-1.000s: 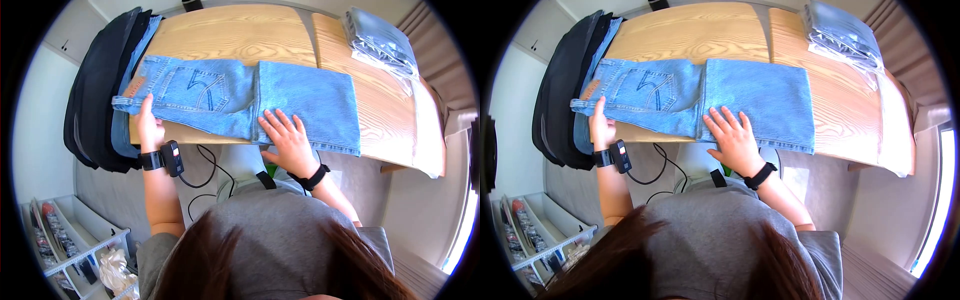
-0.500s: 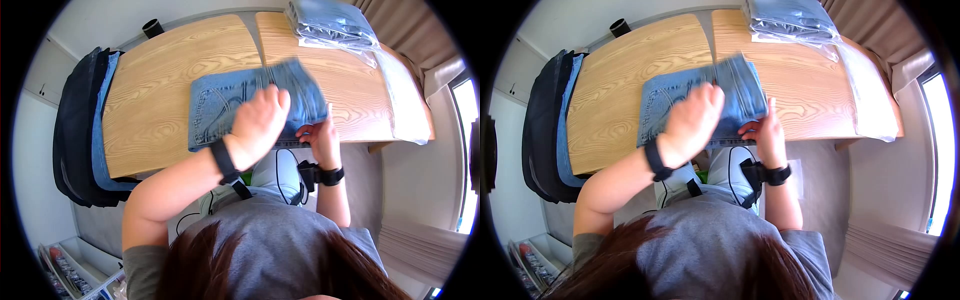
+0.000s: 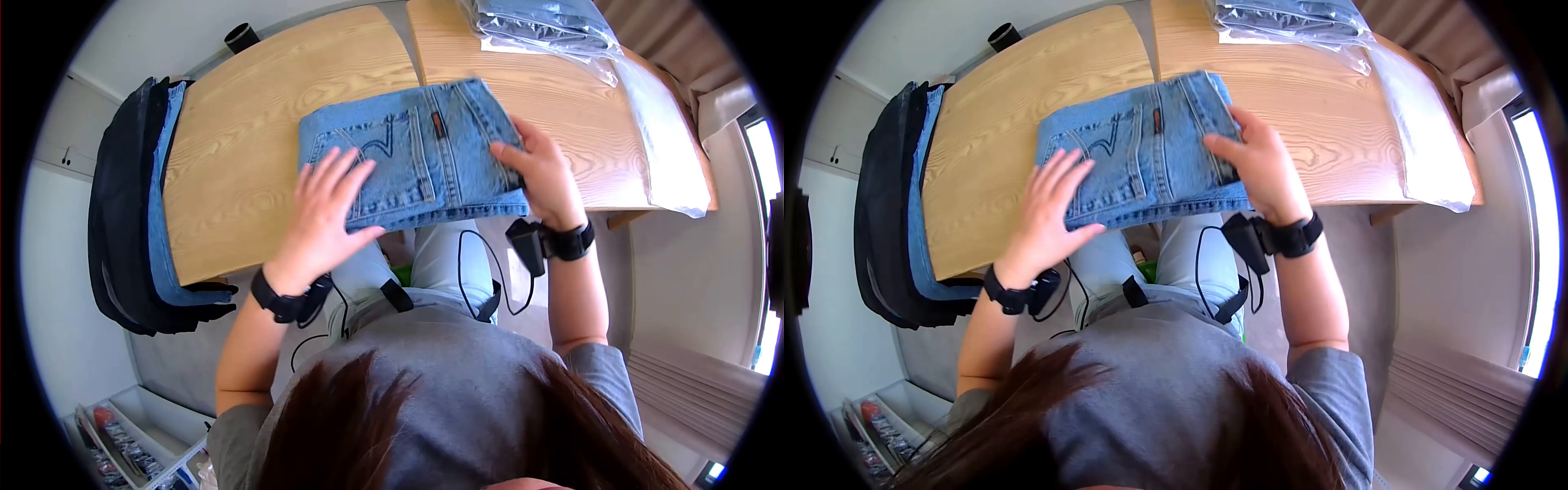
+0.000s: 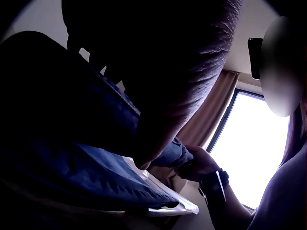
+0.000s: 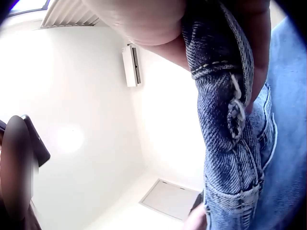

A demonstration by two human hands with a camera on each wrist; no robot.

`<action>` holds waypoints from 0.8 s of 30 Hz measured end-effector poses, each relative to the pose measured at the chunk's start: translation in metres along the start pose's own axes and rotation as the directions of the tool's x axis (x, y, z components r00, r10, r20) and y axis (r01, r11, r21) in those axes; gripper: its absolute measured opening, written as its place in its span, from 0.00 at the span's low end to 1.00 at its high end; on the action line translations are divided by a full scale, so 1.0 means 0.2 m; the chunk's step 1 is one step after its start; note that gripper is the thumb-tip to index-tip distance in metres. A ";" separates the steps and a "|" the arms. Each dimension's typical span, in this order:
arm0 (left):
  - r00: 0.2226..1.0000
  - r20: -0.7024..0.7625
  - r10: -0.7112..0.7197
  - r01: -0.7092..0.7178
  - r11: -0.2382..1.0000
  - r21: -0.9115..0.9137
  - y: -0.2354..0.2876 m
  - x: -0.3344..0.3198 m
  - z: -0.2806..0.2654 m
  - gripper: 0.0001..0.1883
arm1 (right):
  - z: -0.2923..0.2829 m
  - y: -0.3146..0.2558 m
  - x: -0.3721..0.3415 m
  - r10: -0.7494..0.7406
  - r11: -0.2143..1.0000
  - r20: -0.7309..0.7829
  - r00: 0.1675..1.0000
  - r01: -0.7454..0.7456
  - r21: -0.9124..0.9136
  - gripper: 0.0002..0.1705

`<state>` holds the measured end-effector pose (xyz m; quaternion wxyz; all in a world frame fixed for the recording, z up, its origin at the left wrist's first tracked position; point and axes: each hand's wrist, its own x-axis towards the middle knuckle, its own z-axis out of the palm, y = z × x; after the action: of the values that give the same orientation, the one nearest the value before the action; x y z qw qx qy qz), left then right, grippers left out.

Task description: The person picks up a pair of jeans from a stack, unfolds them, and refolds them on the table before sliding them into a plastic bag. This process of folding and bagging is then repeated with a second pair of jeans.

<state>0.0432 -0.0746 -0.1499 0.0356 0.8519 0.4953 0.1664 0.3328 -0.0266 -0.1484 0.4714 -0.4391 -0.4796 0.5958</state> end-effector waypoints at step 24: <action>0.909 -0.271 -0.316 0.151 0.858 -0.492 -0.14 -0.18 0.34 0.50 | -0.27 0.04 0.01 -0.026 0.993 -0.123 0.992 0.039 0.109 0.09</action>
<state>0.0250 -0.0850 -0.2298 0.1698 0.7091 0.5413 0.4187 0.3834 -0.0164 -0.1651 0.5331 -0.4396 -0.4231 0.5861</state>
